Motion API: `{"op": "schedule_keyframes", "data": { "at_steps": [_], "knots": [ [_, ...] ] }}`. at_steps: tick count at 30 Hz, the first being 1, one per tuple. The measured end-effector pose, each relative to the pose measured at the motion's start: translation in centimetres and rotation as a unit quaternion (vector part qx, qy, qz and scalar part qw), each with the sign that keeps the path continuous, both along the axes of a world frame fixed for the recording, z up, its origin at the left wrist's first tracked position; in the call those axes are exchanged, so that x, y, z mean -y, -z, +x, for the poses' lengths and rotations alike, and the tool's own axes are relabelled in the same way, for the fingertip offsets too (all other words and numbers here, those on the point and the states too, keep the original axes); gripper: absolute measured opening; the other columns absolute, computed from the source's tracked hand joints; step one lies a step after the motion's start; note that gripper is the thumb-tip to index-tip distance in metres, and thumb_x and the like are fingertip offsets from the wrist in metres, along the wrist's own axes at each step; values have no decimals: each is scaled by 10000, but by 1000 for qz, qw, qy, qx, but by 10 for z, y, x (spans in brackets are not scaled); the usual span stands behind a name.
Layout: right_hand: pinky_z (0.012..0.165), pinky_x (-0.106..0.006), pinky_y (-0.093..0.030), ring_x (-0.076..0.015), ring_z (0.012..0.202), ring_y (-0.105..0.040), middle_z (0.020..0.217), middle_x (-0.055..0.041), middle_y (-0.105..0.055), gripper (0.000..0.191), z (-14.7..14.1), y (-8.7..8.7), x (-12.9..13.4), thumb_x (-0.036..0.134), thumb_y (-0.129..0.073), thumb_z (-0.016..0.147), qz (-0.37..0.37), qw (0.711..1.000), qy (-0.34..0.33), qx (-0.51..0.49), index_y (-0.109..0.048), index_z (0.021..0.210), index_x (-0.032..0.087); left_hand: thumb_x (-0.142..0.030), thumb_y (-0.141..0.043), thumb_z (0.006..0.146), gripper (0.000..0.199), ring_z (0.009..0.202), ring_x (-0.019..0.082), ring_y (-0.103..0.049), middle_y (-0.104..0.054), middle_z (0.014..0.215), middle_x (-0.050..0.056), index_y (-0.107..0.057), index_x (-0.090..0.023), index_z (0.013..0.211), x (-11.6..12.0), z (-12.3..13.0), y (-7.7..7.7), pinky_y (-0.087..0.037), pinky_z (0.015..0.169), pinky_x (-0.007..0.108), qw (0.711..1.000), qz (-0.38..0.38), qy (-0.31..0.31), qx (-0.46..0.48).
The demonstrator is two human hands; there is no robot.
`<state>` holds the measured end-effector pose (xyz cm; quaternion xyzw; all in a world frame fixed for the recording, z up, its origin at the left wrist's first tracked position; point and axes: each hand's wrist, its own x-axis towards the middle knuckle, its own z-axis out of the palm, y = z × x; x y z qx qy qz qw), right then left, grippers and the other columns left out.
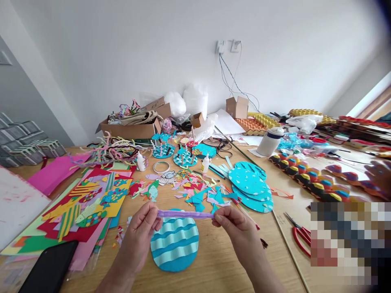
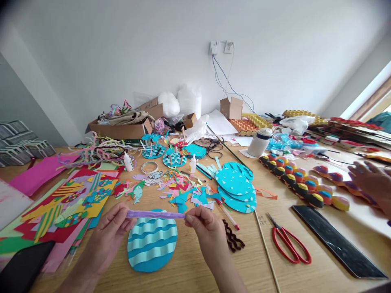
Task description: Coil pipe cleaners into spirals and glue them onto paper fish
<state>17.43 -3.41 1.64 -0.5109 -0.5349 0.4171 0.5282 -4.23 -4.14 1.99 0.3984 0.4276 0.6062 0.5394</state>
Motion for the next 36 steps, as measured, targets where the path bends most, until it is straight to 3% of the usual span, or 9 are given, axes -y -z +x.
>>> {"op": "schedule_keyframes", "data": {
  "at_steps": [4,8,14,19,24,29,32,34,36],
  "knots": [
    [533,-264,-443,-146,538,-537,543,-11,-592,270,2,5,-10,433,-650,664,-20,998,-20,-60,-605,601,175,-358,-611,763,294,531,99,-374,-365,551,-56,-467,-190,571,0,0,6,-374,527,213,998,-1,40,46],
    [568,-260,-430,-158,592,-562,601,-8,-621,182,17,-12,-11,343,-589,752,57,989,17,134,-615,651,194,-424,-598,740,278,517,125,-441,-474,515,-26,-571,-184,601,-10,-22,5,-383,506,226,985,-46,73,-148],
    [588,-245,-392,-151,641,-569,706,-36,-640,206,12,-50,-2,185,-433,882,271,862,-121,411,-617,789,193,-415,-654,623,289,787,263,-614,-697,808,70,-714,-245,849,-1,-21,-56,-455,686,305,931,62,-67,-353],
    [592,-268,-380,-165,646,-525,708,-66,-622,322,-3,-68,12,167,-310,929,348,775,-201,487,-601,792,162,-288,-614,681,209,831,267,-619,-709,878,58,-713,-265,864,10,32,-72,-435,745,306,901,124,131,-394],
    [579,-250,-381,-144,625,-516,690,-49,-607,314,6,-66,24,153,-307,932,333,803,-193,456,-580,776,141,-294,-459,820,238,624,150,-547,-591,622,1,-612,-194,667,4,50,-42,-404,599,223,884,76,291,-358],
    [600,-183,-406,-102,649,-564,701,-8,-631,162,11,-54,28,176,-459,883,241,906,-136,320,-595,794,173,-525,-481,766,397,378,68,-327,-393,447,-60,-531,-171,594,3,60,-23,-245,375,187,919,-41,303,-250],
    [612,-188,-431,-117,683,-593,734,-7,-646,141,34,-44,25,204,-477,859,163,944,-28,285,-607,808,193,-555,-531,720,416,352,47,-306,-449,471,-48,-557,-162,590,4,65,-18,-225,360,185,933,-38,261,-244],
    [618,-219,-447,-144,704,-606,781,-25,-652,158,69,-32,23,237,-451,853,77,936,78,333,-603,829,196,-535,-547,720,369,354,46,-333,-514,514,-36,-595,-169,697,5,65,-16,-251,368,178,949,-31,211,-233],
    [670,-245,-445,-163,776,-612,928,-49,-646,182,115,-14,23,261,-425,849,-27,876,149,459,-597,866,205,-504,-553,727,335,370,53,-365,-555,540,-31,-589,-185,821,5,63,-16,-269,378,167,963,-32,164,-212]
  ]
}}
